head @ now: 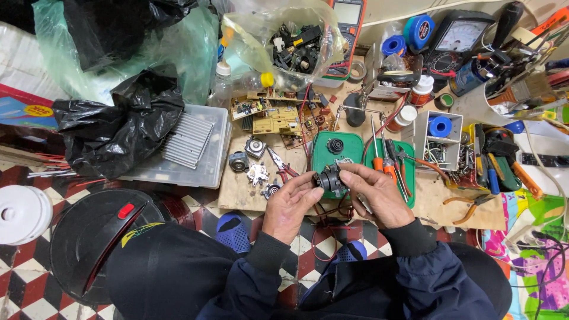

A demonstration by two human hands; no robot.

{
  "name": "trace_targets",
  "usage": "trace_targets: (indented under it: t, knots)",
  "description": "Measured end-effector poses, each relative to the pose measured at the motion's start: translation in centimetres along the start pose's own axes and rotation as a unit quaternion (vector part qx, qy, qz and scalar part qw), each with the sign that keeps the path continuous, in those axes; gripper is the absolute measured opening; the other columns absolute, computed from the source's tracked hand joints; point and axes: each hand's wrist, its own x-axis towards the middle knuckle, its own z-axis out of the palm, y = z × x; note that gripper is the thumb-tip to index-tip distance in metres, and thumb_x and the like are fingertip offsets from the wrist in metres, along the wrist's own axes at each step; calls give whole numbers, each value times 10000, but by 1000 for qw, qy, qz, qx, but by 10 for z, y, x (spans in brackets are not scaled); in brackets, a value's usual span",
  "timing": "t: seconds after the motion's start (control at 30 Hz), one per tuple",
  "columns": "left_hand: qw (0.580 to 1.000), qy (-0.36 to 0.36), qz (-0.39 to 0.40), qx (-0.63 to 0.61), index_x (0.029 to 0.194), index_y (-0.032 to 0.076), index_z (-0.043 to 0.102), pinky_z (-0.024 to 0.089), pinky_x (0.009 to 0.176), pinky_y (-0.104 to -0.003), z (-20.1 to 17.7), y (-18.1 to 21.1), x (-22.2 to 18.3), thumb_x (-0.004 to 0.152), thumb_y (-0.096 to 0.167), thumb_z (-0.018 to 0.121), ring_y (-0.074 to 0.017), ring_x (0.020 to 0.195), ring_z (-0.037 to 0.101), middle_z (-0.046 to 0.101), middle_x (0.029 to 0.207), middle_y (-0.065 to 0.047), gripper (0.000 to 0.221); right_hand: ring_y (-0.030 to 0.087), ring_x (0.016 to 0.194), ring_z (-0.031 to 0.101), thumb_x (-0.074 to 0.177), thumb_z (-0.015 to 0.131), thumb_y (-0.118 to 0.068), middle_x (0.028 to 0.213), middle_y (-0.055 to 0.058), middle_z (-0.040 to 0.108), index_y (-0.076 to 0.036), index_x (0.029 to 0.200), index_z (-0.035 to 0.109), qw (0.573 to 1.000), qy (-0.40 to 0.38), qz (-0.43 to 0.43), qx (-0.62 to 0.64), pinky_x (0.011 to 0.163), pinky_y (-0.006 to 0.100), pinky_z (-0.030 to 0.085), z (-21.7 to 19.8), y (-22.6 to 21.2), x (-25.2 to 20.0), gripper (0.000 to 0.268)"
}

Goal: Sorting and organizing various small electronic components like motors, bearings, and gears from a bag into a storage tray.

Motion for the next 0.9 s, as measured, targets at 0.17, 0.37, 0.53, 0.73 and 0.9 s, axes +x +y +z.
trace_targets:
  t: [0.17,0.37,0.53,0.73,0.9]
  knots:
    - [1000,-4,6,19,1456,13,723,648,1051,-326,1,-4,-1,911,201,944,-147,1094,754,769,1227,-175,618,145,317,464,1028,778,-242,502,155,632,-41,1351,787,1000,-4,-4,-8,263,224,314,-1,5,0,380]
    - [999,-16,15,40,1466,32,730,639,1067,-331,1,0,-4,912,183,938,-147,1105,752,778,1246,-187,611,155,324,493,1023,785,-217,635,188,716,-12,1348,786,1000,-8,5,-2,272,250,348,0,16,1,385]
    - [998,-30,26,44,1510,40,701,624,1093,-368,-3,-8,-2,941,189,913,-177,1154,732,768,1325,-234,625,157,335,500,1034,779,-213,832,233,790,17,1347,780,1000,0,5,-1,295,261,356,9,12,0,388]
    - [998,-50,-25,17,1598,90,636,560,1158,-508,1,0,-2,1014,353,835,-327,1278,701,594,1501,-442,670,181,368,547,1012,810,-205,1009,241,802,11,1347,779,999,34,-12,-24,343,291,394,16,0,-9,400]
    - [986,-17,-73,-148,1576,-20,596,612,1142,-501,-1,-16,2,1083,254,706,-369,1255,754,694,1450,-334,575,207,379,542,1109,643,-271,563,192,642,-43,1457,734,998,23,-33,-58,384,275,361,20,-5,-23,426]
